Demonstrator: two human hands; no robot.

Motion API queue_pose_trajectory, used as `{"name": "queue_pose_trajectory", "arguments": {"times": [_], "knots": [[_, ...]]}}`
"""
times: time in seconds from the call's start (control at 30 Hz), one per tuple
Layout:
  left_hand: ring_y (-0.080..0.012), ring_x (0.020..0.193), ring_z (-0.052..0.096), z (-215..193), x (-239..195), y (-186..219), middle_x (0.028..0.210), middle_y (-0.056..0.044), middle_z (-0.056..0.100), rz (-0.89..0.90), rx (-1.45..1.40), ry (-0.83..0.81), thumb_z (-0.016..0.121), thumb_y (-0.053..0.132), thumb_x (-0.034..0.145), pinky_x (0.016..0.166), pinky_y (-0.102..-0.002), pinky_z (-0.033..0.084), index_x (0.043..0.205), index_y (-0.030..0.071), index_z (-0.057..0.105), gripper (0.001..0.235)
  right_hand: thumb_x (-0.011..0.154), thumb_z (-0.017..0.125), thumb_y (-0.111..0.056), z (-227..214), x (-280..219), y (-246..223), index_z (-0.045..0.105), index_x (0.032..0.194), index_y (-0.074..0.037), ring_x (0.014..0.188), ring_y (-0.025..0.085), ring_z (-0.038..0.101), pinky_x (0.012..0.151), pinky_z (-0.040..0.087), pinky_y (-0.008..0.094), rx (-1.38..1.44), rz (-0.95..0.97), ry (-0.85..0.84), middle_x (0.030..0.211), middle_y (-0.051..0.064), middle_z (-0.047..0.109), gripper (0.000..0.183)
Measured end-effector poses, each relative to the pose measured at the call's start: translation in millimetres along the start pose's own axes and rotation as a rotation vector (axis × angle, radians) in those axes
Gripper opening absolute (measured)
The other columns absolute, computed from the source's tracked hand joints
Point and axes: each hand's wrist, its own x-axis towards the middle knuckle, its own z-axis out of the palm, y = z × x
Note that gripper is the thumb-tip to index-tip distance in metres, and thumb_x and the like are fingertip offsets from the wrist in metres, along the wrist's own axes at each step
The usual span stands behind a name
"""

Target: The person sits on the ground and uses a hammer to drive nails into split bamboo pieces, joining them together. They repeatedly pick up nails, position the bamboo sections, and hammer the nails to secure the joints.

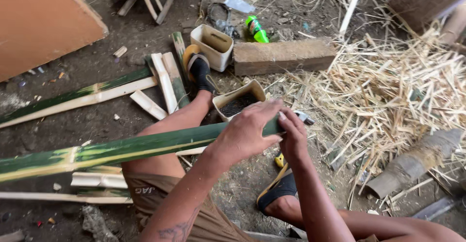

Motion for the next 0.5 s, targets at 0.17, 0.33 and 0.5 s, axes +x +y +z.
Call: {"name": "queue_pose_trajectory", "arguments": {"times": [0.17,0.33,0.5], "knots": [[-0.0341,0.117,0.067,12,5,-19,0.129,-0.019,0.068,-0.132,0.096,-0.114,0.082,0.021,0.076,0.101,-0.04,0.053,0.138,0.005,0.06,0.068,0.1,0.068,-0.026,-8,-16,-7,0.053,0.137,0.0,0.115,0.018,0.061,0.098,0.051,0.031,0.141,0.018,-0.124,0.123,0.007,0.064,0.048],[-0.0341,0.114,0.068,16,1,-24,0.128,-0.018,0.07,-0.145,0.169,-0.134,0.083,0.021,0.076,0.101,-0.04,0.053,0.138,0.006,0.061,0.068,0.084,0.085,-0.026,-6,-30,-22,0.049,0.146,0.0,0.125,0.02,0.06,0.105,0.05,0.036,-0.171,-0.017,-0.142,0.134,0.009,0.063,0.076],[-0.0335,0.115,0.068,12,5,-24,0.126,-0.019,0.07,-0.112,0.127,-0.156,0.084,0.02,0.074,0.1,-0.039,0.053,0.135,0.004,0.062,0.067,0.08,0.088,-0.026,-10,-29,-25,0.055,0.144,0.003,0.126,0.023,0.063,0.107,0.052,0.038,-0.201,0.012,-0.065,0.137,0.014,0.066,0.078]]}}
